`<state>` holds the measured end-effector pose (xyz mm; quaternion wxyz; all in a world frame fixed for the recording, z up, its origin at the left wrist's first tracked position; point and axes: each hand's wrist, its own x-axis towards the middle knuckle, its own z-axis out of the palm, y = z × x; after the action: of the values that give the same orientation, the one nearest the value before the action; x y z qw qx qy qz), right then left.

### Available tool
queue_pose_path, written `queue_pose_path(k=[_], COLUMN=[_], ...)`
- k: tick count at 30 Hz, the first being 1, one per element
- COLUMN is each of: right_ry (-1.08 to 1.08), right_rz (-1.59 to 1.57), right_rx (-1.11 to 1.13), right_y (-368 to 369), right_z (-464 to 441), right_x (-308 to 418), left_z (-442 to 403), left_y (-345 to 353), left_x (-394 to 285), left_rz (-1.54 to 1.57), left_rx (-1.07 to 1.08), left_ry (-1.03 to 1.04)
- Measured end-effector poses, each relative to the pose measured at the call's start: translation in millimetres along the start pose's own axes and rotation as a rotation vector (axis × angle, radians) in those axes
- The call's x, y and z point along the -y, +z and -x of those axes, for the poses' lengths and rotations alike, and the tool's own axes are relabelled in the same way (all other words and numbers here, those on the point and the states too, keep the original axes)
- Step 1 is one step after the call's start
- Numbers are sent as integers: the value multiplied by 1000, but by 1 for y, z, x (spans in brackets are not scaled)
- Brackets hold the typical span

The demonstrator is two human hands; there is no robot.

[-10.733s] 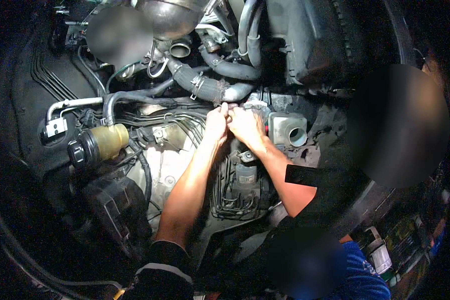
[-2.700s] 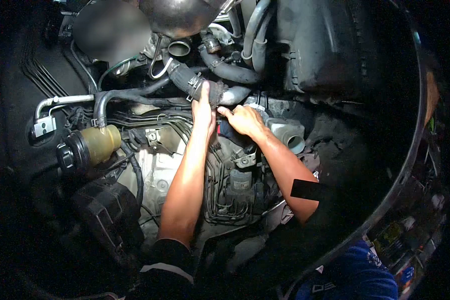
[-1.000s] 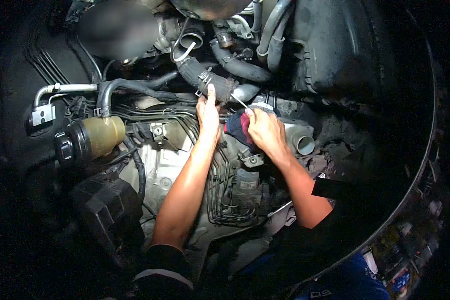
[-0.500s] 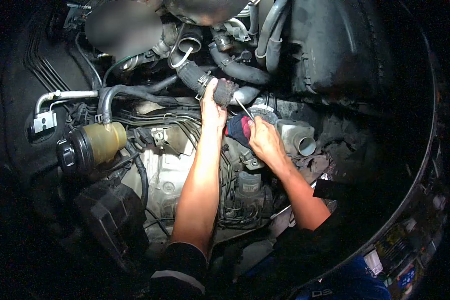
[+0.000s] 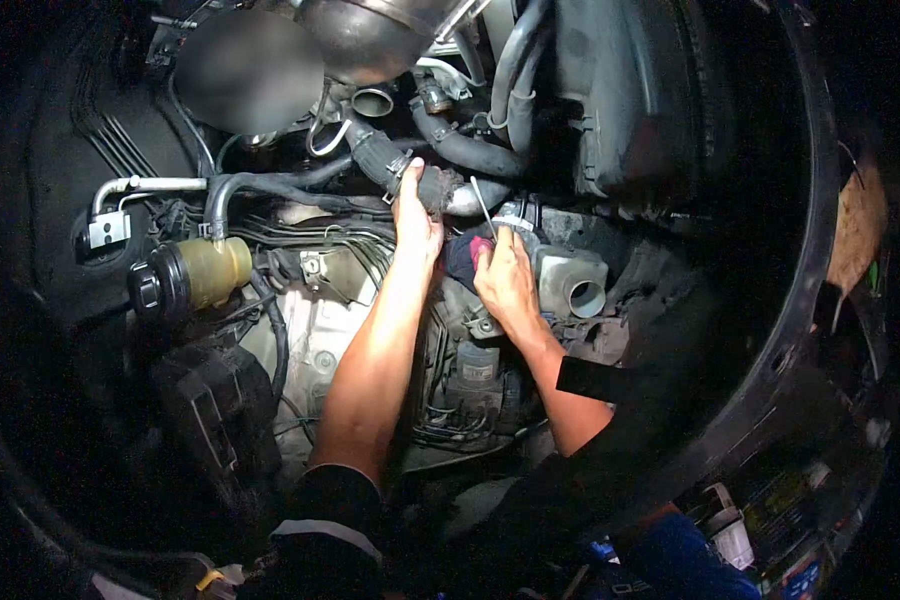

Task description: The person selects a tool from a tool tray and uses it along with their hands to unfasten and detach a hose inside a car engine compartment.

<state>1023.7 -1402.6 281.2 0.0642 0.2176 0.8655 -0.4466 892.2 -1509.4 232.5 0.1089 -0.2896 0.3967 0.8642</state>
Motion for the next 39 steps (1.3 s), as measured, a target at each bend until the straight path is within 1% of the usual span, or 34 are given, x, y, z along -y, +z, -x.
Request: queue_pose_path(k=[2, 3, 5, 7, 9, 11, 13, 14, 15, 16, 17, 18, 19, 21, 23, 24, 25, 26, 27, 29, 31, 32, 33, 35, 37, 39], right_ry=[-100, -151, -182, -174, -250, -234, -315, -364, -405, -438, -472, -451, -428, -416, -460, -536, -608, -582, -607, -624, -649, -651, -616, -543, -562, -551], right_rz=[-64, -104, -161, -194, -137, -201, -167, -216, -317, -324, -334, -303, -268, -201, -130, -92, -56, -37, 2, 28, 134, 191, 171, 142, 184, 204], right_rx=[-110, -162, -70, -5, -26, 132, 228, 236, 236, 208, 181, 193, 197, 184, 190, 153, 109, 149, 123, 165, 231, 262, 282, 325, 317, 324], right_y=[3, 2, -6, -7, 0, 1, 4, -11, -5, -4, -5, -11, -18, -20, -24, -24, -27, -37, -37, -56, -73, -78, -83, -95, -96, -97], right_z=[-1, -1, -1, 0, 3, 6, 9, 13, 12, 14, 17, 22, 27, 35, 42, 44, 47, 53, 56, 63, 68, 71, 75, 84, 85, 84], right_x=[-5, -3, -3, -3, -4, 1, 3, 21, 17, 18, 22, 25, 27, 21, 13, 7, 4, 6, -2, 3, 1, 1, 3, 9, 8, 5], left_z=[6, 10, 17, 40, 71, 107, 99, 96, 95, 94, 95, 115, 133, 132, 155, 196, 190, 215, 247, 312, 379, 407, 428, 456, 464, 462], left_y=[0, -2, -6, 2, 19, 29, -15, -37, -39, -40, -29, -11, 17, 13, 28, 74, 59, 70, 89, 120, 149, 159, 166, 170, 160, 146], left_x=[-7, -10, -24, -21, -16, -21, -3, 6, -10, -26, -45, -64, -98, -114, -123, -139, -139, -146, -155, -188, -228, -252, -278, -322, -359, -383], left_rz=[-55, -178, -504, -448, -390, -1018, -1332, -1454, -1502, -1549, -1574, -1887, -1738, -1794, -1898, -1781, -2300, -2011, -1713, -1689, -1785, -1862, -1934, -2008, -1976, -1957], left_rx=[-36, -33, -78, -196, -302, -179, 142, 268, 298, 327, 232, 193, 229, 339, 339, 67, 347, 174, 25, 37, -26, -91, -156, -373, -527, -632], left_ry=[-24, 5, -105, -125, -146, -83, 243, 443, 464, 487, 438, 740, 513, 1004, 1028, 527, 519, 540, 561, 752, 930, 994, 1055, 1209, 1415, 1474])
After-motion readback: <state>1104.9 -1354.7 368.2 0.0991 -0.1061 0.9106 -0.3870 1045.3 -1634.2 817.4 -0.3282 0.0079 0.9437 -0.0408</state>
